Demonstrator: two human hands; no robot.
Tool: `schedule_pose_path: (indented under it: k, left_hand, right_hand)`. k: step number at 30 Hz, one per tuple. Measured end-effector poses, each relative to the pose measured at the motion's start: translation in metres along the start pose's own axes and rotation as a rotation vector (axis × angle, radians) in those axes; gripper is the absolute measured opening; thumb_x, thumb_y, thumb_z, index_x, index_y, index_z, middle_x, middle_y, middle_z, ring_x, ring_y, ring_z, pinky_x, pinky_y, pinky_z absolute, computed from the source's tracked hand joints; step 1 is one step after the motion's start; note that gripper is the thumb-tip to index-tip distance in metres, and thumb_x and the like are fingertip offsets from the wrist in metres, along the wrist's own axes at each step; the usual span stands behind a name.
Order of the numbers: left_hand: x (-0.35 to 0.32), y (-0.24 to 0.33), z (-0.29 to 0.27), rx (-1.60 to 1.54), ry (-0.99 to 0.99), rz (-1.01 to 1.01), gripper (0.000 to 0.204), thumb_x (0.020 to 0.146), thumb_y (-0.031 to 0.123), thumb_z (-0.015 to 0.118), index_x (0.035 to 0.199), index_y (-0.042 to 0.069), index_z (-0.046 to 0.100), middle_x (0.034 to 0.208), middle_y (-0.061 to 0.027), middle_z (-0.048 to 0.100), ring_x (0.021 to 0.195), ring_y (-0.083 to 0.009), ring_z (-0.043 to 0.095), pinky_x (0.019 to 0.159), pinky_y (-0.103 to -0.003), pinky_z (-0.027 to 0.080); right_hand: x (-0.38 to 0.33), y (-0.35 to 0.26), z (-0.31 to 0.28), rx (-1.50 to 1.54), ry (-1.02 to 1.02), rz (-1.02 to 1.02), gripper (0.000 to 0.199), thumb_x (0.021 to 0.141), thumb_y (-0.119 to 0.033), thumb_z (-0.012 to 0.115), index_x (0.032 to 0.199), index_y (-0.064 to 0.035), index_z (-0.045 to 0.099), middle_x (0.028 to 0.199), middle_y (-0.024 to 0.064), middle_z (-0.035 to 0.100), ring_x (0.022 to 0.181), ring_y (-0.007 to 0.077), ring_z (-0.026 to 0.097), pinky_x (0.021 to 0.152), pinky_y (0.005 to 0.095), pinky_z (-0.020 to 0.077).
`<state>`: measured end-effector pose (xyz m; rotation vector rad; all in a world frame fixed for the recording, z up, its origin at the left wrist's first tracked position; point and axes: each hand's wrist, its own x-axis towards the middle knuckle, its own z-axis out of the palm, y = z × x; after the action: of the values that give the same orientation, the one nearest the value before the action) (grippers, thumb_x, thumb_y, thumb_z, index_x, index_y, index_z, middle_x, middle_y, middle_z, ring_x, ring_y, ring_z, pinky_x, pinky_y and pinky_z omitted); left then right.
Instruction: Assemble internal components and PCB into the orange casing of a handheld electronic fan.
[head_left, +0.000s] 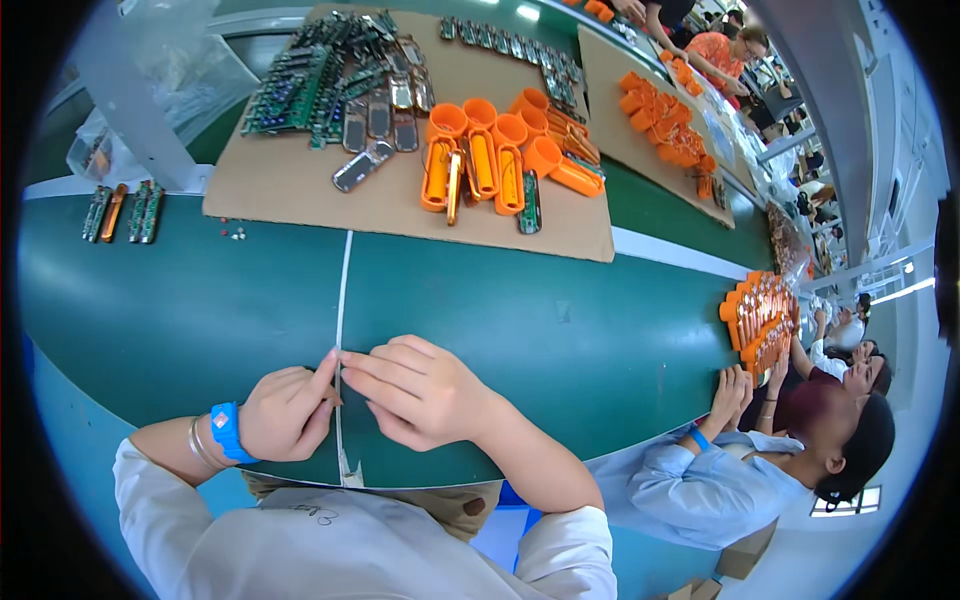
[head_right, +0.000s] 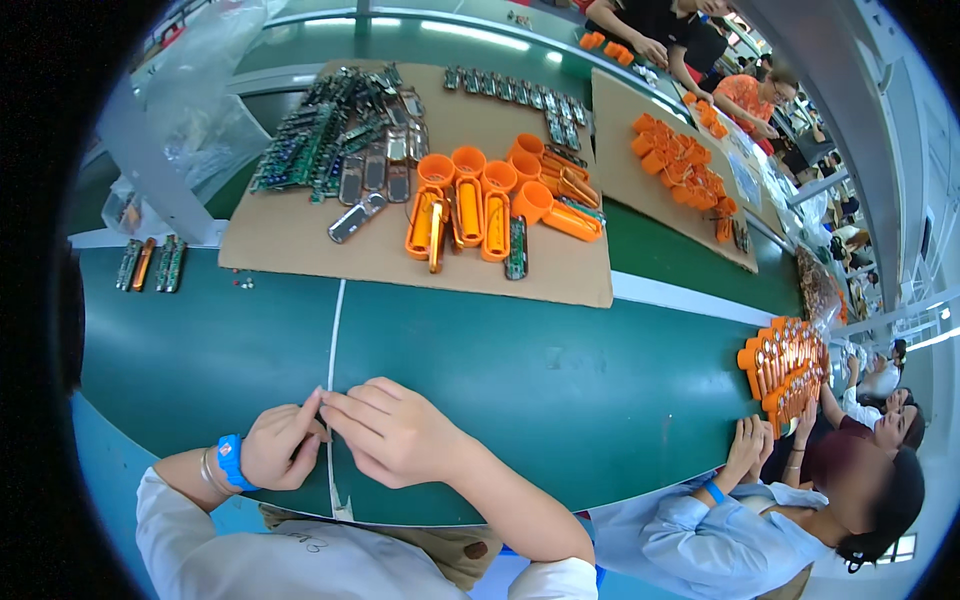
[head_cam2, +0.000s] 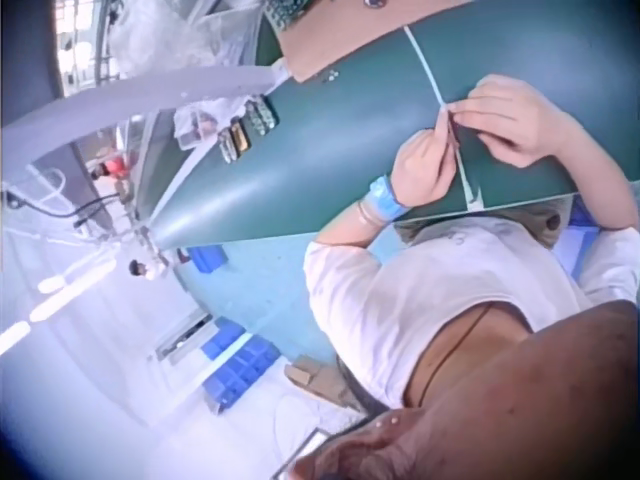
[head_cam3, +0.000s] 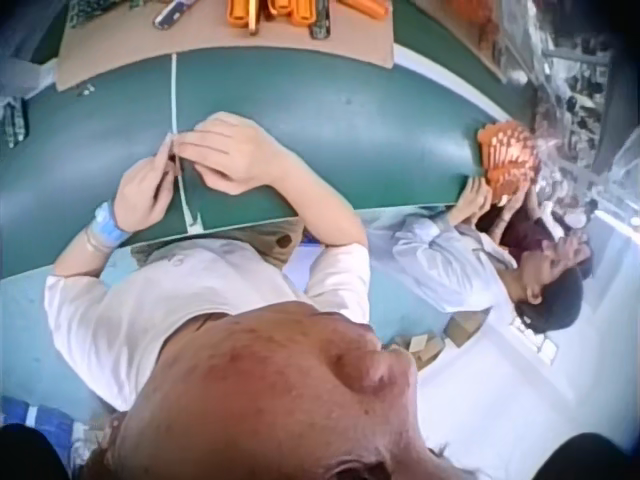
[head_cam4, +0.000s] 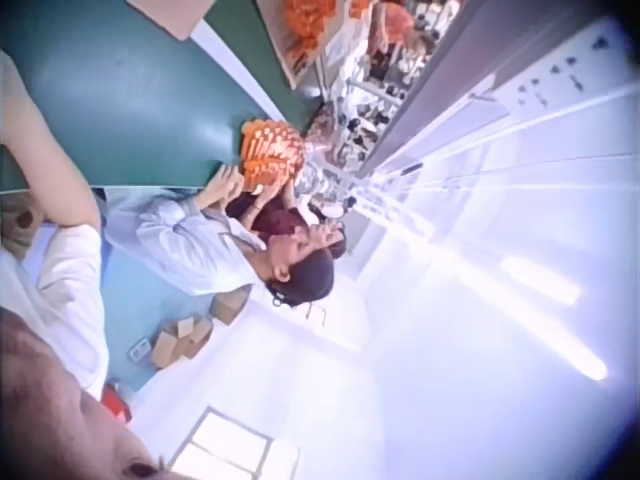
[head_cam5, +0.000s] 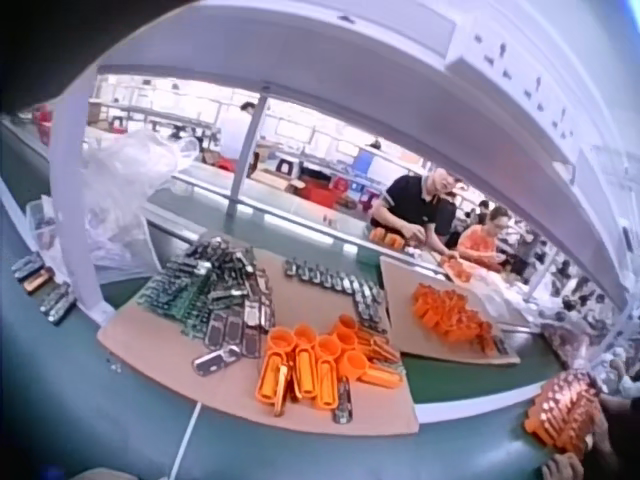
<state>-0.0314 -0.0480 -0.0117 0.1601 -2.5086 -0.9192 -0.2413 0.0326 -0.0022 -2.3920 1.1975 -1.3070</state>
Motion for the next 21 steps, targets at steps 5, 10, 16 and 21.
schedule_pose_path:
  k: [5,10,16,21]
  left_hand:
    - [-0.0021,0.0024,0.0008,0.016,0.022,0.005,0.064,0.074,-0.007,0.054,0.134,-0.014,0.030,0.077,-0.0109,0.061,0.066,-0.0273,0.060,0.062,-0.036,0.049]
    - [-0.0023,0.0021,0.0017,0.023,0.028,0.009,0.062,0.075,-0.007,0.053,0.133,-0.013,0.031,0.077,-0.0108,0.061,0.067,-0.0272,0.061,0.062,-0.037,0.049]
    - [-0.0022,0.0016,0.0024,0.021,0.035,0.019,0.062,0.075,-0.007,0.053,0.134,-0.012,0.031,0.077,-0.0108,0.061,0.067,-0.0273,0.061,0.062,-0.036,0.049]
    - [-0.0011,0.0032,0.0011,0.022,0.031,0.016,0.063,0.075,-0.007,0.053,0.134,-0.012,0.031,0.076,-0.0109,0.060,0.067,-0.0272,0.060,0.063,-0.036,0.049]
  right_hand:
    - [0.0035,-0.0030,-0.0007,-0.011,-0.006,-0.016,0.043,0.064,0.001,0.064,0.106,0.0036,0.059,0.106,0.0141,0.062,0.083,0.0266,0.060,0.072,0.0351,0.0488]
    - [0.0039,-0.0061,-0.0023,-0.024,-0.025,-0.008,0.043,0.063,0.001,0.065,0.106,0.0033,0.060,0.105,0.0142,0.062,0.083,0.0262,0.061,0.072,0.0348,0.0492]
    - [0.0058,-0.0053,-0.0035,-0.043,0.000,-0.020,0.041,0.063,0.002,0.065,0.104,0.0033,0.060,0.102,0.0137,0.063,0.082,0.0262,0.061,0.071,0.0342,0.0496]
    - [0.0061,-0.0054,-0.0039,-0.045,0.012,-0.020,0.041,0.063,0.002,0.065,0.104,0.0034,0.060,0.101,0.0135,0.063,0.082,0.0265,0.061,0.070,0.0342,0.0498]
